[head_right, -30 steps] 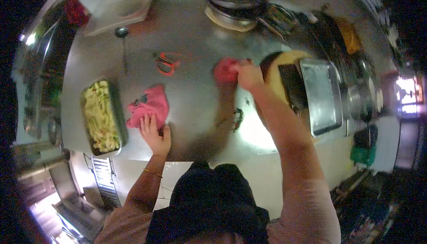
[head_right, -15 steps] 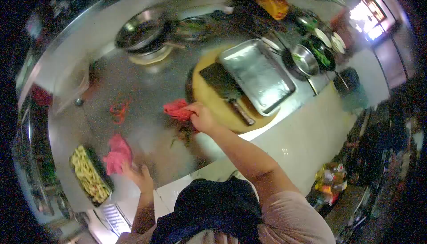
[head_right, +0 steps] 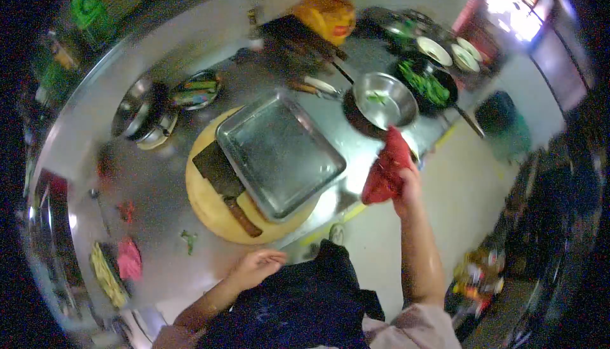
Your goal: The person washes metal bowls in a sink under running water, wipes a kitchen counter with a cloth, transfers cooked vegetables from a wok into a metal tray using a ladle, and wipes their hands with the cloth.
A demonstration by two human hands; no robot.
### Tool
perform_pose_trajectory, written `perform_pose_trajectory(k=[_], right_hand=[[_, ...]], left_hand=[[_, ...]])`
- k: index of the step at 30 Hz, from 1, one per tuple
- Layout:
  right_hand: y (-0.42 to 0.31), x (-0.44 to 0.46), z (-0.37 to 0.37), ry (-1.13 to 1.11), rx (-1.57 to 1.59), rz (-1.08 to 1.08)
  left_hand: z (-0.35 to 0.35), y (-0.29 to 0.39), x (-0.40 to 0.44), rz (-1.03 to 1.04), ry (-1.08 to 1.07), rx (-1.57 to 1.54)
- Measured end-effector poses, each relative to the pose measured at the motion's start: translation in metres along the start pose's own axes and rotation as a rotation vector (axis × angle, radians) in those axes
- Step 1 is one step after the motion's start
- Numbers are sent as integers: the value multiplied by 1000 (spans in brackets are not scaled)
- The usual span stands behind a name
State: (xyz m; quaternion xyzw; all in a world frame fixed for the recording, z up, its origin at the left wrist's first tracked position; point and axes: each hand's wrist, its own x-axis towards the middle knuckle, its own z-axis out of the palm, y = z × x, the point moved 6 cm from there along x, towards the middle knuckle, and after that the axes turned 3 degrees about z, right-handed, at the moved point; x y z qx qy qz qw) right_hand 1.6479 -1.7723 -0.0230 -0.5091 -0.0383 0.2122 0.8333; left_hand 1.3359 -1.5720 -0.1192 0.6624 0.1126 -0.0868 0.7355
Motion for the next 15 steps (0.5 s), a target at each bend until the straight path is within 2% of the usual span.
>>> perform_pose_trajectory(k=[2,4,5,7,8,9,11,12,14,15], right_hand=[[23,48,-80,-58,177,233],[36,86,-123,-141,210,367],[39,105,-135,-84,230,430],[43,143,-154,48,247,537],[47,161,-147,-136,302,625],[51,174,-143,-309,362,705],[60,202,-164,-335,241,798],[65,214,-172,-444,310,901],[64,223,-181,-316,103,942],[59,226,-183,-229,95,964]], left_hand=[[52,-18,54,-108,-91,-296],[90,-30,92,-376,-3,-762],[103,-32,109,-481,26,-1005],[99,-20,146,-170,149,-1248],[96,-20,158,-17,200,-1354],[90,-40,170,47,260,-1541],[88,-25,176,17,378,-1649],[86,-16,178,-5,428,-1700],[85,-5,179,-36,587,-1717],[84,3,178,-54,680,-1745]])
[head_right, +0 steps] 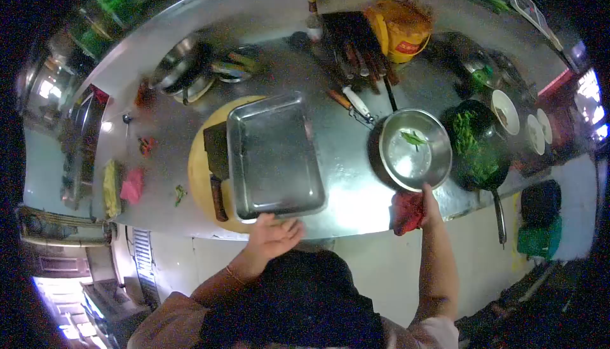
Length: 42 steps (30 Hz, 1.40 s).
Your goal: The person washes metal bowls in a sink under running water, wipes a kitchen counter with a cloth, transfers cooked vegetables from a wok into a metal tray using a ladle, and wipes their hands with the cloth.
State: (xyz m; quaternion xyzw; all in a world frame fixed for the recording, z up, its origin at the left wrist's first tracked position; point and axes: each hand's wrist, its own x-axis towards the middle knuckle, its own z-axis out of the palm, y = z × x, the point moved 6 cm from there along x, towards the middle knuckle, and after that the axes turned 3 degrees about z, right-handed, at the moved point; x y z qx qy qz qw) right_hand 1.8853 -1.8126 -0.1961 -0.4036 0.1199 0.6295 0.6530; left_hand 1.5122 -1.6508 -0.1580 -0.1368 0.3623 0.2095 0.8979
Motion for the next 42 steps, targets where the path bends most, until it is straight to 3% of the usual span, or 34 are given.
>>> perform_pose_trajectory(k=[2,4,7,8,9,11,12,14,16,17,19,21,23,25,26,28,29,31,33,34,36,37,40,42], right_hand=[[-6,15,-35,116,-111,21],[-11,14,-51,209,-137,5],[-3,-13,-38,115,-164,80],[-5,-29,-33,136,-300,-37],[-4,-6,-105,257,-420,-160],[-4,-41,-60,391,-638,-212],[-4,-54,-26,328,-865,-209],[7,-50,18,178,-901,-223],[17,-51,74,38,-1024,-11],[15,-61,106,-34,-1159,220],[19,-46,127,-291,-1216,282],[7,-17,150,-606,-817,-175],[-15,32,156,-340,-775,-164],[-26,71,211,-320,-635,-298],[-28,107,221,-258,-716,-389],[-27,205,210,-29,-860,-600],[-34,238,200,150,-915,-715],[-44,251,194,215,-522,-653],[-54,249,208,253,-674,-873],[-57,232,226,255,-740,-1000],[-59,204,277,299,-962,-1335],[-62,201,311,211,-1152,-1419],[-52,261,374,36,-1747,-1477],[-47,341,360,190,-1978,-1194]], left_hand=[[-7,10,3,86,100,8],[-15,30,7,143,-13,54],[-3,55,-2,170,-96,30],[0,63,-4,219,-120,57],[2,71,-8,268,-142,82],[-3,77,-10,446,-9,-2],[2,68,-9,464,-75,167],[9,33,-5,494,-203,506],[42,-14,-6,381,-115,815],[56,-30,-11,317,-72,969],[59,-23,-31,469,82,971],[37,2,-45,798,45,1156],[-23,43,-64,969,86,1112],[-5,42,-93,856,127,655],[4,41,-109,823,157,417],[29,30,-142,950,225,371],[23,34,-160,1057,285,768],[-6,31,-201,1176,420,910],[-50,22,-228,1190,461,583],[-49,4,-227,1164,374,73],[-81,-16,-233,1287,522,50],[-102,-25,-242,1353,594,47],[-163,-40,-247,945,819,152],[-180,-48,-243,797,912,304]])
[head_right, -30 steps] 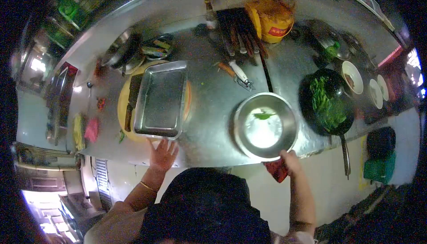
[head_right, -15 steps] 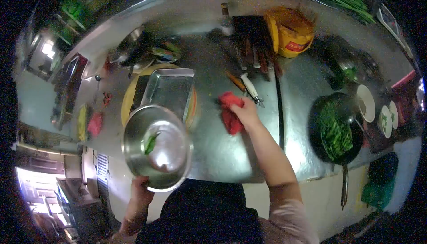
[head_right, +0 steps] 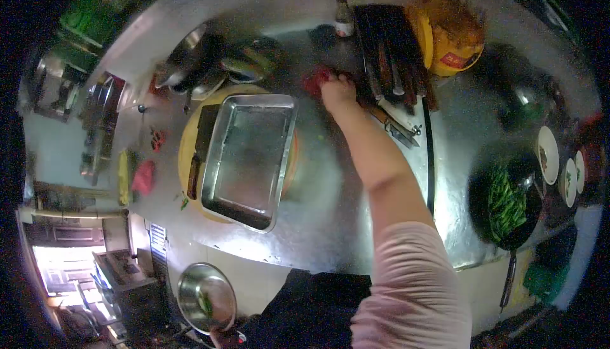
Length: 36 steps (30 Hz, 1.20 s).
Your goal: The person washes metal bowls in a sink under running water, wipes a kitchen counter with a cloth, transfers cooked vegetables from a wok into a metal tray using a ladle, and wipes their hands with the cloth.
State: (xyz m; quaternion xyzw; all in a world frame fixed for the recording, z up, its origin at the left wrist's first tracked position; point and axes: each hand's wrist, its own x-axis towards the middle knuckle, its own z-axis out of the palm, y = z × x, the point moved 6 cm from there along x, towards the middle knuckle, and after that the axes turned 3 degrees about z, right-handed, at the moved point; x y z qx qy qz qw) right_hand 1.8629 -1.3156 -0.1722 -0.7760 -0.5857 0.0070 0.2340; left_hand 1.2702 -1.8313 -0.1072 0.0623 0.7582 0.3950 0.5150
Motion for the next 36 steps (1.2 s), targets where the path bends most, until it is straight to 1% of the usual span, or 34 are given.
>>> perform_pose_trajectory(k=[1,4,5,7,8,9,11,13,14,16,17,18,19,20,21,22,23,25,26,27,29,30,31,32,33,34,35,36], right_hand=[[9,2,23,-110,-82,80],[-33,-37,6,-225,-246,-10],[-42,-62,1,-130,-209,-68],[-62,-120,-6,-71,-195,-142],[-77,-157,-18,102,-204,-267],[-89,-190,-24,90,-178,-298],[-105,-239,-37,-147,-94,-297],[-109,-265,-42,-290,223,-276],[-110,-270,-46,-359,383,-263],[-88,-240,-76,-195,579,-134],[-73,-217,-88,-121,675,-71],[-57,-190,-95,34,593,-95],[-54,-160,-115,149,393,-157],[-47,-132,-114,132,243,-215],[-30,-107,-89,-21,115,-136],[-10,-94,-59,-87,-32,-124],[-8,-104,-50,-94,-112,-76],[-12,-121,-33,-98,-270,9],[-19,-149,-29,15,-228,-90],[-42,-186,-36,15,-246,-146],[-94,-272,-43,1,-309,-275],[-125,-323,-35,45,-234,-338],[-158,-367,-29,-71,-260,-402],[-194,-398,-28,-131,-13,-461],[-227,-417,-35,-279,57,-478],[-253,-430,-39,-412,271,-489],[-267,-436,-40,-537,487,-490],[-264,-436,-42,-558,596,-435]], left_hand=[[-1,-6,2,14,-4,126],[-3,-18,7,144,-53,558],[0,-19,10,204,-77,710],[4,-20,17,286,-116,909],[6,-21,25,309,-130,944],[5,-25,34,317,-139,939],[1,-37,59,295,-156,813],[-12,-53,89,263,-167,652],[-17,-58,103,237,-193,678],[-28,-67,121,74,-218,420],[9,-41,92,-70,-209,133],[23,-36,79,-156,-194,-2],[37,-31,67,-241,-168,-136],[40,-31,68,-253,-157,-118],[29,-42,83,-136,-241,50],[19,-52,96,-5,-304,225],[23,-51,97,131,-345,386],[27,-55,98,145,-372,370],[30,-54,98,152,-392,357],[21,-63,105,155,-419,332],[17,-73,100,69,-380,269],[32,-63,92,-25,-317,238],[42,-61,85,-114,-259,202],[46,-64,83,-151,-246,115],[49,-66,82,-184,-240,36],[52,-69,81,-217,-239,-39],[51,-59,83,24,-336,317],[47,-52,85,272,-431,676]])
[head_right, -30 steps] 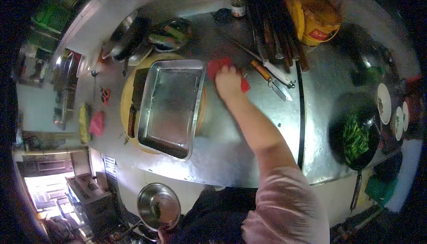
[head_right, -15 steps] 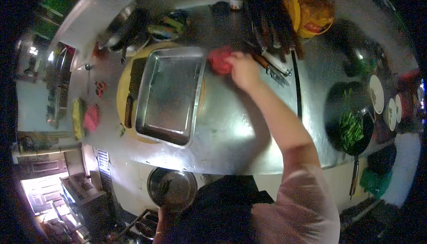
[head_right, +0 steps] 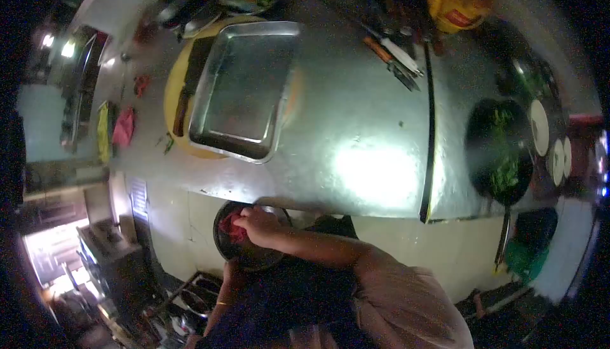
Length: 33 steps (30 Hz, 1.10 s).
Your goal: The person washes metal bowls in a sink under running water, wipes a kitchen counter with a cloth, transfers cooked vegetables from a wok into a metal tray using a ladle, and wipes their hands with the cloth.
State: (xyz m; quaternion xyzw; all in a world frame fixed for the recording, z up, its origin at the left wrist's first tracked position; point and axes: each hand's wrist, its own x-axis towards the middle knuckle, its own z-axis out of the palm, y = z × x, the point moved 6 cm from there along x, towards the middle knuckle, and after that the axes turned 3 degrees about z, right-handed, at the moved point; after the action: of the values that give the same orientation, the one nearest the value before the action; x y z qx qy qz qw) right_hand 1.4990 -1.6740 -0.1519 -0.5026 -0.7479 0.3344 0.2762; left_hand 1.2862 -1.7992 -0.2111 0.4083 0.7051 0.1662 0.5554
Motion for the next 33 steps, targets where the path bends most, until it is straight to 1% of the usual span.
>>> perform_pose_trajectory(k=[1,2,3,4,5,6,7,8,9,10,11,12,13,14,15,16,17,19,20,21,22,23,24,25,27,29,30,32,33], right_hand=[[4,-2,-4,19,113,28],[7,-3,-19,35,220,58],[18,-11,-48,93,184,87],[19,-12,-105,24,198,187],[45,-23,-145,214,28,207],[70,-36,-184,401,-136,255],[78,-46,-242,565,-338,230],[119,-58,-272,594,-498,367],[159,-70,-301,601,-662,515],[199,-82,-331,587,-813,666],[252,-100,-329,443,-817,856],[255,-113,-310,504,-807,922],[243,-113,-291,491,-838,900],[229,-107,-273,474,-874,862],[210,-100,-247,447,-849,805],[187,-91,-215,407,-819,749],[150,-72,-188,420,-782,645],[114,-33,-116,328,-715,439],[101,-12,-75,276,-701,340],[84,11,-36,160,-627,328],[57,30,-1,-13,-708,231],[23,53,19,-140,-635,214],[5,72,46,-249,-495,161],[-10,91,69,-242,-451,93],[-32,126,98,-256,-334,36],[-34,139,117,-229,-51,-18],[-31,147,123,-216,83,-36],[-43,144,70,-61,114,117],[-38,140,51,50,-20,94]], left_hand=[[-4,2,-1,201,-78,391],[-10,-13,2,142,-74,131],[-10,-30,3,71,-70,-138],[-13,-48,7,21,-61,-211],[-16,-65,10,-29,-48,-284],[-24,-81,16,-43,-28,-161],[-28,-82,18,-37,-16,-29],[-32,-85,21,-35,-2,103],[-35,-60,17,-17,-1,244],[-31,-38,10,-36,7,165],[-28,-16,3,-54,17,86],[-18,5,-6,-101,49,-218],[-16,18,-6,-134,90,-523],[-23,14,3,-116,101,-420],[-34,-5,10,-115,118,-320],[-40,-27,14,-125,144,-340],[-46,-49,17,-135,170,-361],[-48,-65,30,-35,136,-512],[-46,-62,32,-39,134,-603],[-44,-59,34,-43,133,-694],[-42,-53,34,-140,205,-875],[-40,-49,33,-229,272,-1056],[-42,-43,32,-223,300,-1085],[-44,-37,31,-213,326,-1112],[-51,-32,31,-212,389,-1148],[-61,-40,38,-246,447,-1159],[-69,-59,49,-211,391,-1196],[-87,-60,56,-190,429,-1193],[-97,-60,60,-182,454,-1197]])
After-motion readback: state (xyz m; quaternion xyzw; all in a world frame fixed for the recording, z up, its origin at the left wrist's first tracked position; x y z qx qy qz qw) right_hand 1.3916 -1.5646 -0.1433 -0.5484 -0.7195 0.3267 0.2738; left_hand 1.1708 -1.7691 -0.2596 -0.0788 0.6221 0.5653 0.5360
